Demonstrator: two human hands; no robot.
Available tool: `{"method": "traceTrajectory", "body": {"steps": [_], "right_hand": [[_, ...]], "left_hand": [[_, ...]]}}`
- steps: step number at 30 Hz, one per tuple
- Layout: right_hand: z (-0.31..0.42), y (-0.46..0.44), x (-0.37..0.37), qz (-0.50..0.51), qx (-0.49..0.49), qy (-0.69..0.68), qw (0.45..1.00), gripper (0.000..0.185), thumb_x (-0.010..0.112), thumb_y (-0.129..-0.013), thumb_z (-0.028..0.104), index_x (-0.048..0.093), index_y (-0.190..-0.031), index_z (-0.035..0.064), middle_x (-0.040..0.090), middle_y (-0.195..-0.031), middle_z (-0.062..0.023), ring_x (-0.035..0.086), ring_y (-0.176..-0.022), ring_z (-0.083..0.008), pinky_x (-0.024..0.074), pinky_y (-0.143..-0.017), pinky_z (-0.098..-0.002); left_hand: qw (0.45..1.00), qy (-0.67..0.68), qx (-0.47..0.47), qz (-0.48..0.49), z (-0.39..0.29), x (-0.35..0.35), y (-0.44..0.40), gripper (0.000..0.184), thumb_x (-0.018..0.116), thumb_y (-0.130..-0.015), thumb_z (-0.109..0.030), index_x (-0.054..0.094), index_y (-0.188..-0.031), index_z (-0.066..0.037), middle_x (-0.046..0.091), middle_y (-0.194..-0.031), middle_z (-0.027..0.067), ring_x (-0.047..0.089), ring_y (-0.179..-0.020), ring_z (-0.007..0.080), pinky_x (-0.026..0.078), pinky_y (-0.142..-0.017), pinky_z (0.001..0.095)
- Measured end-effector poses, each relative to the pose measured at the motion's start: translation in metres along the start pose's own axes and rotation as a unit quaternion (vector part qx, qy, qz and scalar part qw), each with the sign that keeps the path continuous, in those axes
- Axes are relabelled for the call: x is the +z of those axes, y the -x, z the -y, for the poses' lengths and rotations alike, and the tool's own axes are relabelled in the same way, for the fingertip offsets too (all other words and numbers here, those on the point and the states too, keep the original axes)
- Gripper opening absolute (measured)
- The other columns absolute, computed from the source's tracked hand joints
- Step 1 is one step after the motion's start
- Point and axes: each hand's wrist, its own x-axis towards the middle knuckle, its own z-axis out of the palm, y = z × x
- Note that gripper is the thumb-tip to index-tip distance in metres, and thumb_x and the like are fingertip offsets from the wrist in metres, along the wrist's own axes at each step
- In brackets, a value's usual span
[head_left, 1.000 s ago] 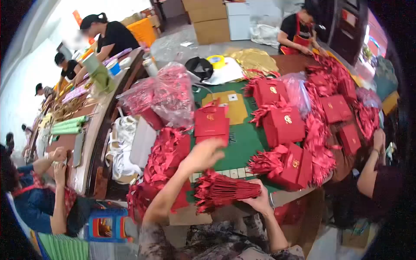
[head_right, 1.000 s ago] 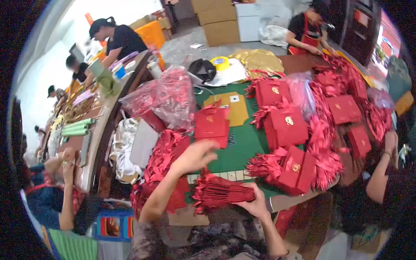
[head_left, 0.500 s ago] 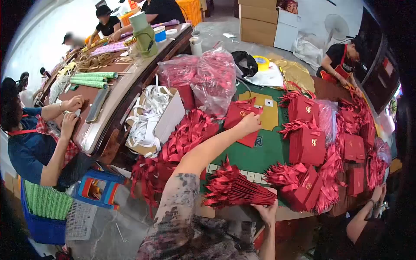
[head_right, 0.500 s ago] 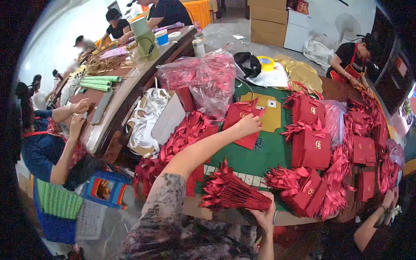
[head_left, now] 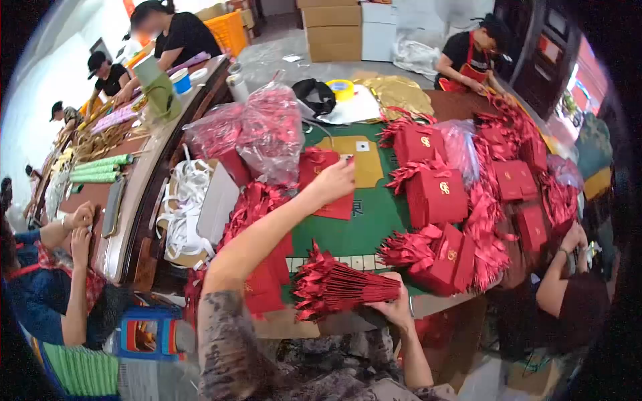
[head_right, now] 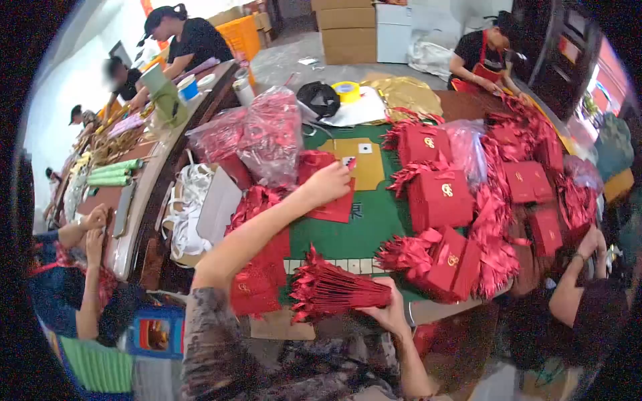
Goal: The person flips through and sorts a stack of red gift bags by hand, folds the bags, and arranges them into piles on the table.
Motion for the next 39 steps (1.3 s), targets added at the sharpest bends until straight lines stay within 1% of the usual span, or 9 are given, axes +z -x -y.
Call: {"method": "traceTrajectory", "body": {"steps": [3,8,13,15,20,27,32,36,39], "right_hand": [[0.011,-0.002,-0.003,0.006,0.014,0.013,1.000,0.064,0.091,-0.063,0.015,0.054,-0.114,0.0008,0.062,-0.107,-0.0066,0.059,-0.099,-0.0139,0.0485,-0.089,-0.0316],[0.005,0.002,-0.001,0.003,0.035,-0.033,0.999,0.060,0.089,-0.063,0.013,0.057,-0.112,0.0011,0.062,-0.108,-0.0058,0.059,-0.100,-0.0145,0.0477,-0.089,-0.0317],[0.003,0.001,-0.001,0.002,0.025,-0.049,0.998,0.059,0.089,-0.063,0.012,0.058,-0.112,0.0011,0.059,-0.110,-0.0050,0.057,-0.102,-0.0151,0.0462,-0.090,-0.0318],[0.004,0.002,-0.001,-0.002,0.039,-0.074,0.996,0.059,0.089,-0.064,0.013,0.058,-0.113,0.0015,0.059,-0.109,-0.0046,0.057,-0.103,-0.0150,0.0453,-0.092,-0.0317],[0.008,0.002,-0.004,0.002,-0.003,-0.001,1.000,0.065,0.088,-0.068,0.019,0.052,-0.120,0.0019,0.062,-0.112,-0.0088,0.058,-0.104,-0.0155,0.0472,-0.091,-0.0327],[0.013,0.011,0.002,-0.045,0.049,0.063,0.996,0.079,0.089,-0.066,0.025,0.042,-0.126,0.0037,0.062,-0.112,-0.0128,0.058,-0.108,-0.0205,0.0442,-0.096,-0.0368],[0.011,0.016,0.006,-0.108,-0.031,0.090,0.990,0.086,0.089,-0.064,0.027,0.039,-0.129,0.0005,0.033,-0.137,-0.0193,0.043,-0.125,-0.0325,0.0409,-0.101,-0.0394],[0.021,0.005,0.002,-0.135,-0.072,0.133,0.979,0.090,0.090,-0.063,0.024,0.038,-0.133,0.0007,0.041,-0.132,-0.0147,0.045,-0.124,-0.0251,0.0368,-0.105,-0.0366],[0.008,0.000,0.000,0.000,-0.005,-0.019,1.000,0.083,0.089,-0.065,0.020,0.043,-0.131,0.0033,0.050,-0.123,-0.0093,0.049,-0.119,-0.0202,0.0374,-0.103,-0.0348]], "left_hand": [[0.998,0.029,-0.037,0.049,0.006,-0.049,0.000,0.010,0.057,-0.079,-0.020,0.064,-0.085,-0.017,0.059,-0.091,0.0003,0.053,-0.103,0.0190,0.040,-0.090,0.0335],[0.990,0.085,-0.094,-0.062,-0.005,-0.122,0.005,0.010,0.060,-0.076,-0.014,0.060,-0.086,-0.014,0.057,-0.091,0.0059,0.056,-0.096,0.0238,0.043,-0.084,0.0355],[0.885,0.411,-0.203,-0.082,-0.060,-0.147,0.004,0.016,0.067,-0.077,-0.009,0.064,-0.092,-0.007,0.057,-0.092,0.0124,0.059,-0.088,0.0318,0.049,-0.075,0.0417],[0.874,0.428,-0.223,-0.050,-0.081,-0.148,0.003,0.014,0.068,-0.078,-0.013,0.066,-0.091,-0.009,0.064,-0.086,0.0111,0.058,-0.089,0.0324,0.049,-0.078,0.0424],[0.861,0.476,-0.175,-0.034,-0.102,-0.148,0.009,0.014,0.070,-0.079,-0.017,0.072,-0.089,-0.007,0.067,-0.078,0.0132,0.061,-0.082,0.0342,0.049,-0.072,0.0438],[0.775,0.588,-0.231,0.028,-0.114,-0.150,0.012,0.015,0.070,-0.081,-0.017,0.073,-0.092,-0.008,0.067,-0.079,0.0130,0.065,-0.072,0.0280,0.051,-0.067,0.0371],[0.749,0.602,-0.271,0.057,-0.112,-0.157,0.011,0.017,0.069,-0.082,-0.018,0.073,-0.095,-0.007,0.068,-0.080,0.0138,0.067,-0.070,0.0247,0.052,-0.066,0.0344],[0.729,0.627,-0.263,0.077,-0.111,-0.157,0.014,0.019,0.067,-0.083,-0.018,0.072,-0.097,-0.005,0.070,-0.080,0.0144,0.068,-0.071,0.0236,0.052,-0.068,0.0328],[0.713,0.650,-0.246,0.092,-0.105,-0.159,0.019,0.021,0.066,-0.085,-0.018,0.071,-0.098,-0.004,0.070,-0.082,0.0143,0.068,-0.074,0.0229,0.052,-0.070,0.0327]]}}
